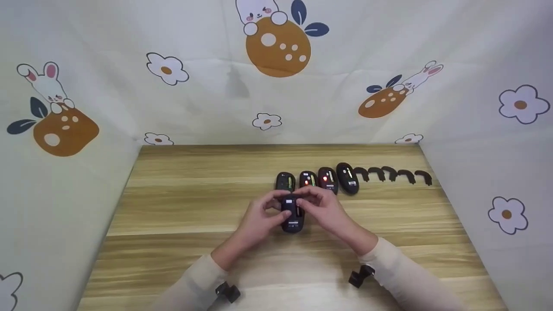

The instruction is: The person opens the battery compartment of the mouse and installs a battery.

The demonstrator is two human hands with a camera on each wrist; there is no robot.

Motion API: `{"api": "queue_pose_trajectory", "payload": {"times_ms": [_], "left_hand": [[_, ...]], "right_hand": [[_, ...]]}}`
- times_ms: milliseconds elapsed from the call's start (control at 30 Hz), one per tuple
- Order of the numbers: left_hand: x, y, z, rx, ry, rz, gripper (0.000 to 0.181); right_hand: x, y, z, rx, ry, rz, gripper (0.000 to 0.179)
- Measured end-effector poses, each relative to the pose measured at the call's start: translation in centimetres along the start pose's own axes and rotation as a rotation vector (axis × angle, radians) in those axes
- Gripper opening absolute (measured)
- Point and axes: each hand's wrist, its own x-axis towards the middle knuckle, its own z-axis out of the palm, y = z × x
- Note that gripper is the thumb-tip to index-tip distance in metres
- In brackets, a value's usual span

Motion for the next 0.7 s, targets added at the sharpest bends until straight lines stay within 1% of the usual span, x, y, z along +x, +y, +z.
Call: {"api": "queue_pose_trajectory", "payload": {"times_ms": [167, 433, 533, 633, 700], "left_hand": [[0.0, 0.2, 0.1, -0.016, -0.009, 0.004, 0.046], [-0.1, 0.3, 0.1, -0.057, -0.029, -0.038, 0.047], [-0.1, 0.3, 0.0, -0.048, -0.025, -0.033, 0.048], [-0.1, 0.2, -0.2, -0.033, -0.007, -0.031, 0.049], [-0.2, 0.1, -0.3, -0.041, 0.001, -0.046, 0.051]], "right_hand": [[-0.1, 0.4, 0.1, 0.017, 0.019, -0.017, 0.022], [-0.2, 0.7, 0.2, -0.005, 0.025, -0.019, 0.024], [-0.3, 0.8, 0.0, -0.044, -0.010, -0.059, 0.037], [-0.5, 1.0, -0.3, -0.123, -0.091, -0.144, 0.061], [-0.7, 1.2, -0.5, -0.189, -0.155, -0.194, 0.079]]}}
